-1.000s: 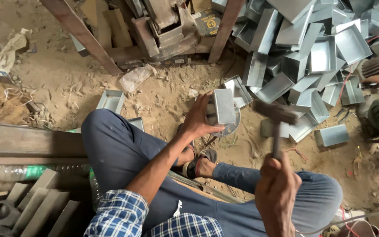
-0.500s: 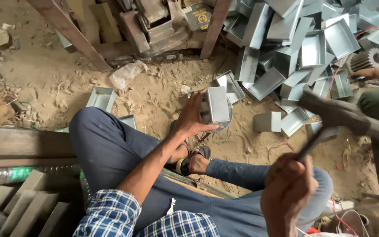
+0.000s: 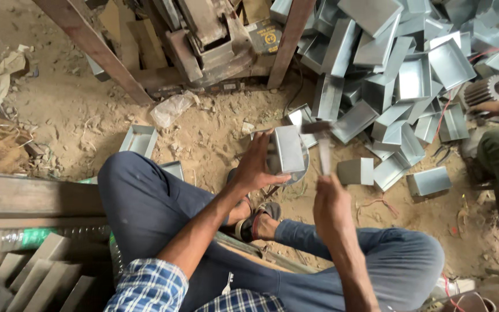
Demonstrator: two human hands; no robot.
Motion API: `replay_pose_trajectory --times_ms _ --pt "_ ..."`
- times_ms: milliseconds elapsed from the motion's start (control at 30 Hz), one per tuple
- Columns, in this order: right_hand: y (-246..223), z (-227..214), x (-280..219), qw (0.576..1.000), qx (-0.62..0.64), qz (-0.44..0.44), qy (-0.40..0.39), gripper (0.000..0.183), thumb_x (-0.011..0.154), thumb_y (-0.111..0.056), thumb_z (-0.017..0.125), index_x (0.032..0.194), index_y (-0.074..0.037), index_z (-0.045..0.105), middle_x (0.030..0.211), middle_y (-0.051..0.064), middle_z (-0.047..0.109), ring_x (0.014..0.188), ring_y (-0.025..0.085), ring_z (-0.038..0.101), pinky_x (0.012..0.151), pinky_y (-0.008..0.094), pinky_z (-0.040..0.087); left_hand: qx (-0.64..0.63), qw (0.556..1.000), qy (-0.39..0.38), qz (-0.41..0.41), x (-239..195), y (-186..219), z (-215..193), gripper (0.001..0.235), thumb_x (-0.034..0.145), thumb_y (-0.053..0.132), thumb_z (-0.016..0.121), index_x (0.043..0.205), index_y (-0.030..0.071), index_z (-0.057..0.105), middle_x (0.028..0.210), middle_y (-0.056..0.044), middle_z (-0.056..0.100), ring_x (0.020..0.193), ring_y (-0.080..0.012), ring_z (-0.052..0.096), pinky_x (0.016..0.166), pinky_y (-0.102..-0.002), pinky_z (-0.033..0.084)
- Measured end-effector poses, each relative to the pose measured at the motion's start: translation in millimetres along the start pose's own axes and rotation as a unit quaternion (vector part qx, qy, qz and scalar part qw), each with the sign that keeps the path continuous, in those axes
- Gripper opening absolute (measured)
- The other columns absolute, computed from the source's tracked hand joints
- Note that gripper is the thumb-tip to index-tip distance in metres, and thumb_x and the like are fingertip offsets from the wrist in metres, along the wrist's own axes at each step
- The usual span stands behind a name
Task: The person assembles metal boxes by hammering tabs and sides together while sitting on the ground.
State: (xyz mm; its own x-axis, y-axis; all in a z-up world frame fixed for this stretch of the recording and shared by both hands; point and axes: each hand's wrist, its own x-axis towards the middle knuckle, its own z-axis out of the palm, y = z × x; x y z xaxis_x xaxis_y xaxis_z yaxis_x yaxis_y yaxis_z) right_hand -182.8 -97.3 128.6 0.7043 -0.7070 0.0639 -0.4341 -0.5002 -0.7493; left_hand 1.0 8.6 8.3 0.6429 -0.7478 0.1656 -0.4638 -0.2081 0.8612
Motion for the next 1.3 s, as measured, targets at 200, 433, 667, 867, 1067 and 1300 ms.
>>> replay_pose_trajectory --times_ms 200,433,667,867,1067,1300 --pt "-7.9 -37.4 -7.9 0.992 0.101 0.046 0.052 0.039 0.114 -0.03 0.039 0.094 -0.003 0.057 0.063 0.005 0.048 0.052 0.014 0.043 0.048 0.036 0.035 0.012 1.0 0.005 -0.007 2.8 14.7 -1.9 0.135 0.053 0.037 0.099 0.162 0.012 0.023 0.144 -0.021 0.043 0.13 -0.0424 0.049 0.107 -0.056 0.046" --pt "28.6 -29.0 -36.0 0.995 0.045 0.066 0.058 0.039 0.11 -0.031 0.043 0.095 -0.002 0.063 0.059 0.003 0.054 0.053 0.013 0.051 0.05 0.032 0.042 0.307 0.94 0.063 0.138 5.7 -1.3 20.1 0.136 0.05 0.036 0.103 0.159 0.022 0.024 0.153 -0.014 0.041 0.131 -0.04 0.044 0.103 -0.059 0.043" --pt "51.3 -19.6 -45.7 0.993 0.043 0.089 0.06 0.034 0.108 -0.027 0.047 0.097 -0.002 0.066 0.057 0.006 0.05 0.05 0.016 0.049 0.051 0.035 0.04 0.427 0.887 -0.125 0.122 15.4 -11.5 61.5 0.114 0.073 0.078 0.079 0.141 -0.001 0.034 0.15 -0.027 0.034 0.12 -0.0355 0.049 0.096 -0.052 0.05" --pt "23.6 -41.3 -38.8 0.996 0.012 0.075 0.053 0.026 0.104 -0.023 0.052 0.099 -0.003 0.068 0.056 0.008 0.055 0.045 0.016 0.052 0.046 0.035 0.04 0.39 0.909 -0.13 0.07 54.2 -1.2 48.0 0.095 0.06 0.069 0.082 0.122 0.004 0.052 0.097 -0.013 0.064 0.081 -0.0235 0.062 0.072 -0.041 0.055" --pt "17.6 -46.9 -48.2 0.986 0.005 0.016 0.167 0.015 0.107 -0.011 0.05 0.102 -0.001 0.059 0.057 0.009 0.053 0.046 0.016 0.053 0.048 0.034 0.04 0.349 0.923 -0.161 -0.023 59.3 7.9 43.5 0.082 0.069 0.066 0.082 0.113 0.001 0.059 0.07 -0.009 0.067 0.055 -0.0218 0.063 0.052 -0.04 0.055" --pt "65.7 0.4 -29.4 0.992 -0.089 -0.079 0.051 0.014 0.103 -0.012 0.054 0.103 0.001 0.053 0.063 0.023 0.056 0.057 0.044 0.056 0.05 0.051 0.039 0.35 0.924 -0.148 -0.036 57.9 16.5 40.2 0.074 0.065 0.056 0.088 0.109 0.003 0.061 0.076 -0.016 0.072 0.064 -0.0293 0.069 0.06 -0.041 0.057"
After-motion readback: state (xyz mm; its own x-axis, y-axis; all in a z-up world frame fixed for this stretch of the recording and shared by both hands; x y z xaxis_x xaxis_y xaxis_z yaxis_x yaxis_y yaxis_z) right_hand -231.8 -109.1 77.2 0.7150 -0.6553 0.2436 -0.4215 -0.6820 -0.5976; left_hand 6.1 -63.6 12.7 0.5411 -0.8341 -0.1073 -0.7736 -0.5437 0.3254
